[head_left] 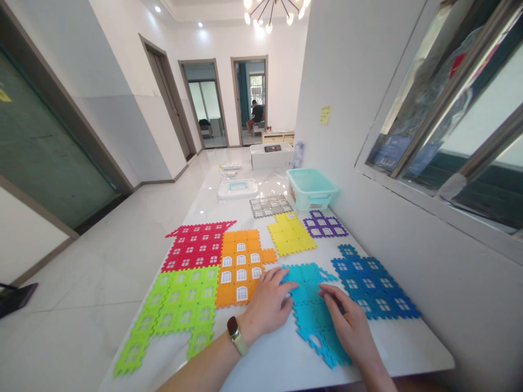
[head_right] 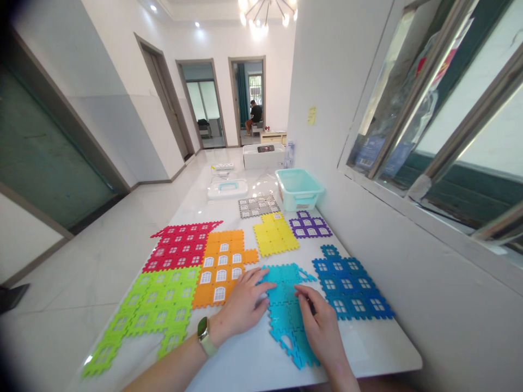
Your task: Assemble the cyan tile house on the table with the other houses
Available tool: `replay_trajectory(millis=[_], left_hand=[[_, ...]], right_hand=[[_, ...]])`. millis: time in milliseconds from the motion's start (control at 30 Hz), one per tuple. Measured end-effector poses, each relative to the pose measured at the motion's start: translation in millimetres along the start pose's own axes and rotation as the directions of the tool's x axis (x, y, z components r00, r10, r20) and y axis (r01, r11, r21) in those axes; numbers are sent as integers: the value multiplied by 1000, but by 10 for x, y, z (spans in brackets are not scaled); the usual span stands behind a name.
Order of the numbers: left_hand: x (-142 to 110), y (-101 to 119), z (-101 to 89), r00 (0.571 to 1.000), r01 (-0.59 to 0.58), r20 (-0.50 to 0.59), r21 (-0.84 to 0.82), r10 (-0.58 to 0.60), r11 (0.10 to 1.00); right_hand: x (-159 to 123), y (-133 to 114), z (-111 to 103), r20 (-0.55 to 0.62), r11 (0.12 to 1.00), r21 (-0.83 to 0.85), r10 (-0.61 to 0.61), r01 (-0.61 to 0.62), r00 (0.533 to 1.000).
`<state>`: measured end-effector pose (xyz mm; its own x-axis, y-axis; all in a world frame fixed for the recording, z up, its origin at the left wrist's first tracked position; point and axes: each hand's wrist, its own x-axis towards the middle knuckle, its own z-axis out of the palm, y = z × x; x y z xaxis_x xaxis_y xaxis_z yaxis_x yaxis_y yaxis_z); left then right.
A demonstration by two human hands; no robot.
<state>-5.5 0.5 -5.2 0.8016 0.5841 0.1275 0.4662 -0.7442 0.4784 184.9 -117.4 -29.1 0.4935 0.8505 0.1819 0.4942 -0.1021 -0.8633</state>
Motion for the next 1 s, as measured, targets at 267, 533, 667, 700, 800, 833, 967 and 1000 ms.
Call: replay_trajectory(millis=[267,533,667,700,800,833,967,1000], left_hand=[[-3,-8,10,1000,-13,-13,-5,13,1000],[5,-1,15,1000,-14,-20,3,14,1000],[2,0,15,1000,-20,-24,3,20,1000],[1,1,14,999,-21,-24,3,21,1000],[-4,3,11,999,-21,-24,2,21,1000],[-4,3,12,999,-21,-24,2,21,1000],[-4,-4,15,1000,-20,-19,6,20,1000],[-3,-5,14,1000,-20,-18,7,20,1000]], right_hand=[[1,-7,-1,-5,1000,4,-11,11,1000],[10,-27,-2,-20,1000,-4,-21,21,1000],[9,-23,-2,-23,1000,-5,-18,18,1000],[9,-21,-1,-23,1000,-5,-18,18,1000],[13,-18,0,-19,1000,-3,-20,20,1000],[13,-19,-1,-18,1000,-3,-20,20,1000],[12,-32,-3,-25,1000,-1,-22,22,999],[11,-33,-2,-29,1000,0,-24,24,999]])
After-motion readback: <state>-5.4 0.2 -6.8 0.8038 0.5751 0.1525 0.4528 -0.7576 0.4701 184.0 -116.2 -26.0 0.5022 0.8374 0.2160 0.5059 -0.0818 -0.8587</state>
